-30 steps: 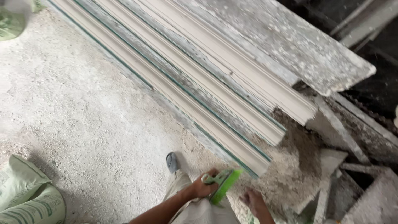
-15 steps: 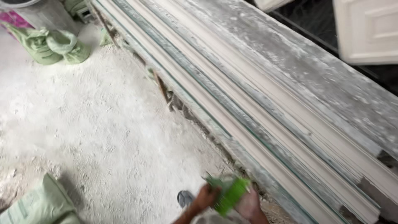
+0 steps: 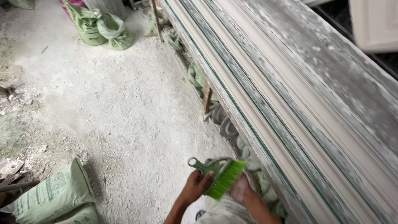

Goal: The person scrapes dried plaster residue out of the grooves of decorative cornice molds with a small hand scraper, then sweeps the loosened debris off the mold surfaces with a green hand brush, working along the mold lengths.

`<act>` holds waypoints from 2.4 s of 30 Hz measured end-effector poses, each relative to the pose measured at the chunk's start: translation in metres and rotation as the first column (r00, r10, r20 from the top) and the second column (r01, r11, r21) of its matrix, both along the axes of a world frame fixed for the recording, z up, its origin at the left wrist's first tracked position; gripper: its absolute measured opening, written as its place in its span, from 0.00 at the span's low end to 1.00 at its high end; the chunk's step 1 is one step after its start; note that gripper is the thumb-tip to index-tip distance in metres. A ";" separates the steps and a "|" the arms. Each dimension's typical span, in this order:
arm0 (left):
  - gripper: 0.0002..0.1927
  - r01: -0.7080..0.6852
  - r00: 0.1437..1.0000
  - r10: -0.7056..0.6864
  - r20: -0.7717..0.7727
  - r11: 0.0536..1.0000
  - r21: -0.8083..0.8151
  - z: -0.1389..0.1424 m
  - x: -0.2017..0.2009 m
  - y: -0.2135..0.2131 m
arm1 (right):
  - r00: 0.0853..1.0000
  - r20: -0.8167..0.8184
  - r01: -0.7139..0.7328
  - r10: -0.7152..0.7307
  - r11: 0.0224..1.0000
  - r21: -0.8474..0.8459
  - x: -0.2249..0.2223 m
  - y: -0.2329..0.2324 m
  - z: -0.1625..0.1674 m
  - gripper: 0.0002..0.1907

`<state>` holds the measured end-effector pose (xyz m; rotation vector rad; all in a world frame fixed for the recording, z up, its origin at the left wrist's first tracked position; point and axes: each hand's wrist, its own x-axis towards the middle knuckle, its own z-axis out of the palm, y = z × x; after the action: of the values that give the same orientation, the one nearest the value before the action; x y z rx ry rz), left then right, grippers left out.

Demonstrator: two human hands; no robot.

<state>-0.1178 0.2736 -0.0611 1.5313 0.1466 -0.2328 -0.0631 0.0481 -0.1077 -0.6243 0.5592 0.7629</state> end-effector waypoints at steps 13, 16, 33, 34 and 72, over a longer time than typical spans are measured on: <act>0.20 -0.313 0.932 0.361 -0.005 0.815 0.487 -0.001 0.275 0.214 | 0.930 -0.013 -0.367 0.367 0.929 -0.053 0.355 0.207 0.020 0.33; 0.23 -0.274 0.943 0.333 -0.028 0.818 0.505 -0.010 0.335 0.245 | 0.927 -0.071 -0.371 0.369 0.928 -0.016 0.425 0.250 0.030 0.32; 0.18 0.344 0.936 -0.341 -0.089 0.831 0.436 0.116 0.721 0.466 | 0.490 0.393 -0.331 0.778 0.583 -0.742 0.700 0.416 0.058 0.34; 0.20 0.371 0.921 -0.381 -0.081 0.796 0.479 0.124 0.748 0.464 | 0.609 0.456 -0.226 0.649 0.693 -0.684 0.710 0.415 0.052 0.31; 0.32 0.498 0.506 -0.467 0.725 0.845 0.197 0.305 1.358 0.012 | 0.473 0.874 0.876 -0.112 -0.047 -0.480 1.131 0.034 0.357 0.40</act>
<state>1.2401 0.2854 0.2435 1.4839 -0.9850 -0.0133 1.0681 0.0826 0.2494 -1.6341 0.5410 -0.8732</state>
